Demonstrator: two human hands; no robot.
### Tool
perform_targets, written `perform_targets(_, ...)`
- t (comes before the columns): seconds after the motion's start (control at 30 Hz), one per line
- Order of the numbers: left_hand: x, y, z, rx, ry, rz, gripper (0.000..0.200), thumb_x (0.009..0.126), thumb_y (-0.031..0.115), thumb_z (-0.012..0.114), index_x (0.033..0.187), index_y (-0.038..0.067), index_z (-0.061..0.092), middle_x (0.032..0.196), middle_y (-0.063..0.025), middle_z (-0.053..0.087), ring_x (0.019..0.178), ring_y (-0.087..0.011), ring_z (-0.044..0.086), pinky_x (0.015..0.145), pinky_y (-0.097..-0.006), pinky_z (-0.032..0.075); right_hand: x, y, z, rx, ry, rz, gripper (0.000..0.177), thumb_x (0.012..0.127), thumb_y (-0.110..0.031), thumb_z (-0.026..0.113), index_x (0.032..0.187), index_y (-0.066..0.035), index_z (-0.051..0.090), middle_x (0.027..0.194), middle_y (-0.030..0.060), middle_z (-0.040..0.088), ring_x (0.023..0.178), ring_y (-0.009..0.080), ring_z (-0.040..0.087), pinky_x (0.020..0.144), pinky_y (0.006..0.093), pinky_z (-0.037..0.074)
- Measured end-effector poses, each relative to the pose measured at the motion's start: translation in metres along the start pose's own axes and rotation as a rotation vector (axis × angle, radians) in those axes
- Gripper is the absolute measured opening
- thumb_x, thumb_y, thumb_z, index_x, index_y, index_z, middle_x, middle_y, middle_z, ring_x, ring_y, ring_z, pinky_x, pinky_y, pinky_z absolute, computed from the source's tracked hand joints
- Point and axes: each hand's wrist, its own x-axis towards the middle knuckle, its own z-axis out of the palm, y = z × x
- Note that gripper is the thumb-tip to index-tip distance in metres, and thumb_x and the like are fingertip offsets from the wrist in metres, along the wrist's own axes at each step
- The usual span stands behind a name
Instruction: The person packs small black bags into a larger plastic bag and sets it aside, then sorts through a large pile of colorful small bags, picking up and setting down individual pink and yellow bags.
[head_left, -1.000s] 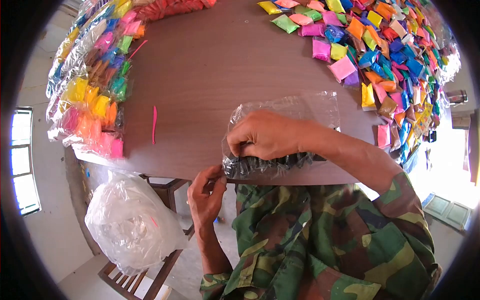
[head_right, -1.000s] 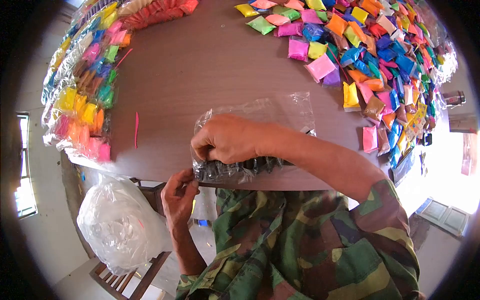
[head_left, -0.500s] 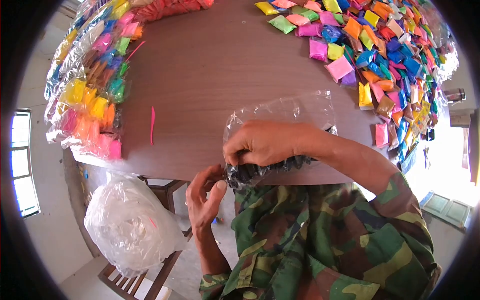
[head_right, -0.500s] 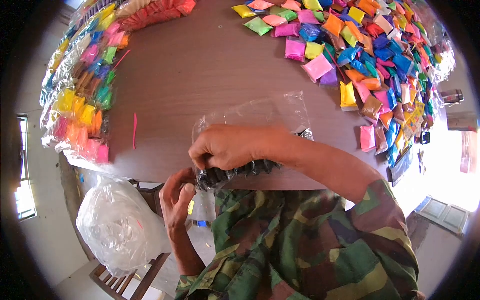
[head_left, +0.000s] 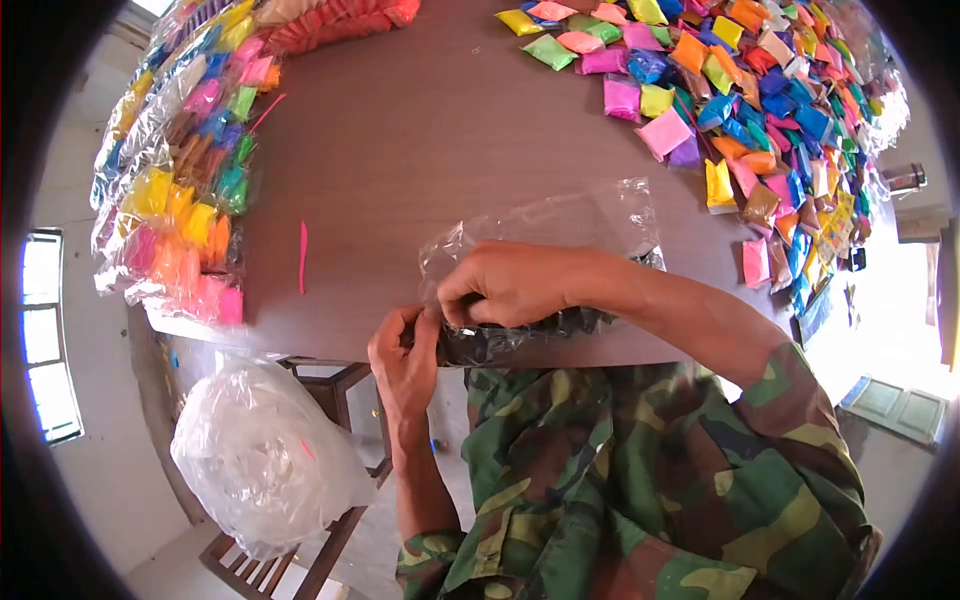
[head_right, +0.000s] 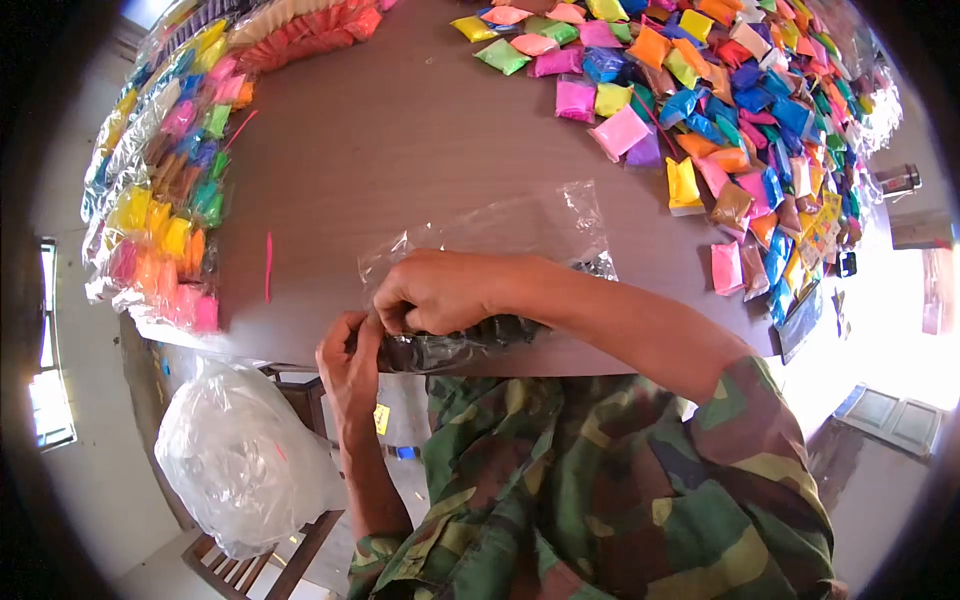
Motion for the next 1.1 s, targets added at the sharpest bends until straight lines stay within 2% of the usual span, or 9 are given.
perform_targets(0.07,-0.001,-0.001,0.002,-0.023,0.018,0.019,0.018,0.102,0.013,0.074,0.099,-0.005,0.074,0.077,0.0019,0.065,0.070,-0.0045,0.051,0.061,-0.0249,0.042,-0.001,0.000,-0.003,-0.010,-0.030,-0.026,0.017,0.094,-0.011,0.068,0.109,-0.004,0.074,0.096,0.0149,0.077,0.091,0.0340,0.073,0.083,0.0456,0.054)
perform_targets(0.17,-0.004,-0.004,0.000,-0.034,0.021,-0.016,0.018,0.103,0.013,0.073,0.100,-0.005,0.075,0.077,0.0024,0.065,0.071,-0.0042,0.052,0.061,-0.0244,0.042,-0.013,0.000,0.000,-0.182,0.090,-0.035,0.035,0.094,-0.024,0.073,0.123,-0.004,0.071,0.107,0.0169,0.076,0.102,0.0364,0.071,0.092,0.0471,0.054)
perform_targets(0.27,-0.005,-0.006,0.000,-0.069,0.011,-0.057,0.019,0.103,0.015,0.073,0.100,-0.004,0.075,0.079,0.0025,0.066,0.072,-0.0042,0.053,0.063,-0.0240,0.042,-0.039,-0.029,-0.011,-0.431,0.065,0.041,0.056,0.091,-0.036,0.078,0.133,-0.001,0.067,0.121,0.0185,0.074,0.116,0.0391,0.066,0.103,0.0495,0.051)
perform_targets(0.47,-0.003,-0.005,0.003,-0.027,-0.006,-0.049,0.021,0.104,0.018,0.072,0.102,-0.003,0.075,0.082,0.0014,0.069,0.075,-0.0051,0.056,0.064,-0.0243,0.044,-0.056,-0.026,0.005,-0.441,-0.021,0.076,0.068,0.084,-0.037,0.083,0.135,0.004,0.064,0.129,0.0192,0.070,0.125,0.0404,0.061,0.111,0.0497,0.047)
perform_targets(0.57,-0.003,-0.004,0.003,0.027,0.002,-0.044,0.020,0.103,0.016,0.073,0.102,-0.004,0.075,0.081,0.0003,0.069,0.074,-0.0056,0.056,0.065,-0.0254,0.045,-0.057,0.002,0.021,-0.376,0.148,-0.134,0.053,0.078,-0.027,0.086,0.117,0.003,0.065,0.109,0.0214,0.073,0.112,0.0442,0.065,0.101,0.0535,0.050)
perform_targets(0.77,-0.004,-0.006,0.006,0.058,0.044,0.052,0.018,0.102,0.013,0.074,0.101,-0.005,0.076,0.079,-0.0009,0.070,0.073,-0.0062,0.057,0.066,-0.0261,0.047,-0.063,-0.005,0.015,-0.335,0.117,-0.109,0.062,0.078,-0.025,0.085,0.127,0.004,0.062,0.114,0.0210,0.070,0.118,0.0420,0.063,0.104,0.0516,0.049)
perform_targets(0.87,-0.004,-0.006,0.007,0.036,0.043,0.043,0.018,0.102,0.012,0.073,0.101,-0.005,0.076,0.079,-0.0007,0.070,0.074,-0.0061,0.056,0.067,-0.0260,0.047,-0.079,-0.015,0.012,-0.465,0.288,-0.161,0.069,0.079,-0.027,0.086,0.135,0.005,0.060,0.121,0.0201,0.069,0.120,0.0403,0.061,0.106,0.0495,0.048)
perform_targets(0.97,-0.005,-0.009,0.006,0.024,0.050,0.027,0.018,0.102,0.012,0.073,0.101,-0.005,0.076,0.078,0.0011,0.068,0.072,-0.0048,0.054,0.065,-0.0247,0.044,-0.099,-0.017,0.008,-0.513,0.270,-0.081,0.065,0.085,-0.029,0.084,0.138,0.001,0.062,0.128,0.0155,0.068,0.121,0.0376,0.060,0.107,0.0465,0.047)
perform_targets(1.1,-0.004,-0.008,0.008,0.015,0.053,0.016,0.018,0.102,0.013,0.074,0.100,-0.005,0.075,0.076,0.0042,0.063,0.069,-0.0028,0.048,0.061,-0.0235,0.037,-0.108,0.008,0.028,-0.521,0.369,-0.078,0.042,0.093,-0.029,0.077,0.128,-0.007,0.071,0.124,0.0071,0.071,0.113,0.0331,0.063,0.106,0.0450,0.048)
